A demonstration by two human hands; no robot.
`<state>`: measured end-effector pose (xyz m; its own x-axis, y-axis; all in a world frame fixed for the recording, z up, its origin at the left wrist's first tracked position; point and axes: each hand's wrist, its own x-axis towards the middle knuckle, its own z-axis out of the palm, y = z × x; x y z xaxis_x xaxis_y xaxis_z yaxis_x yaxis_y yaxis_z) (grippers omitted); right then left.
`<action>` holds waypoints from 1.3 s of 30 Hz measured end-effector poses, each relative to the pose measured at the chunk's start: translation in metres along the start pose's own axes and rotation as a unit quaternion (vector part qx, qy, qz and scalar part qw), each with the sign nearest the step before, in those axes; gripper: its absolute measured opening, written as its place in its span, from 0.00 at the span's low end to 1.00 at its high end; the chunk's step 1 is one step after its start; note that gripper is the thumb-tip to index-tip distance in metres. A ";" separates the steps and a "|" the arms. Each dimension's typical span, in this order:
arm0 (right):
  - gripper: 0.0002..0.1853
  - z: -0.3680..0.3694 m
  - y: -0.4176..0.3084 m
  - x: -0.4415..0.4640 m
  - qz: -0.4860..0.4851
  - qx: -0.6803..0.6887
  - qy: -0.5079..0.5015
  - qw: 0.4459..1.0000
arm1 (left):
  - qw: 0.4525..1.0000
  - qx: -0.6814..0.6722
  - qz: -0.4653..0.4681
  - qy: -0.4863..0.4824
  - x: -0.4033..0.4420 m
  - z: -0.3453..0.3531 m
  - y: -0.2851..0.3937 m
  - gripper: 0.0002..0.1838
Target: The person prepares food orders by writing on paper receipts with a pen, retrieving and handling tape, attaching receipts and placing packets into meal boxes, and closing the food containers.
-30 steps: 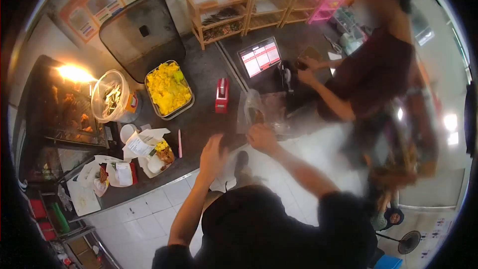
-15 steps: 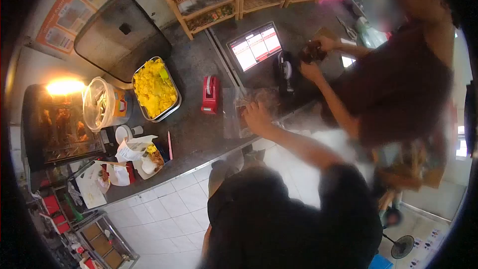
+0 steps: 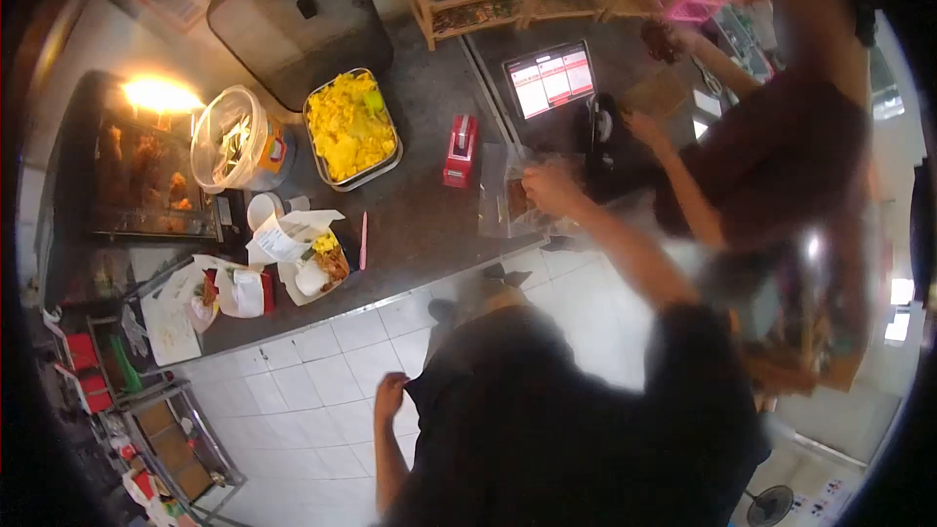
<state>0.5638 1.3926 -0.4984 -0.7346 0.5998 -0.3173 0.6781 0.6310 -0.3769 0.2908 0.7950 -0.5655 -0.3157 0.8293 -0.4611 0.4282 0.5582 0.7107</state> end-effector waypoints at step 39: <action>0.13 -0.025 -0.024 -0.019 0.101 0.109 0.236 0.960 | 0.834 -0.178 -0.107 0.511 0.143 -0.188 0.139 0.13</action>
<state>0.5621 1.3778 -0.4611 -0.4604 0.8877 0.0065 0.7459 0.3908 -0.5394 0.1457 0.9860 -0.4326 -0.9876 0.1536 -0.0327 0.0484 0.4957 0.8672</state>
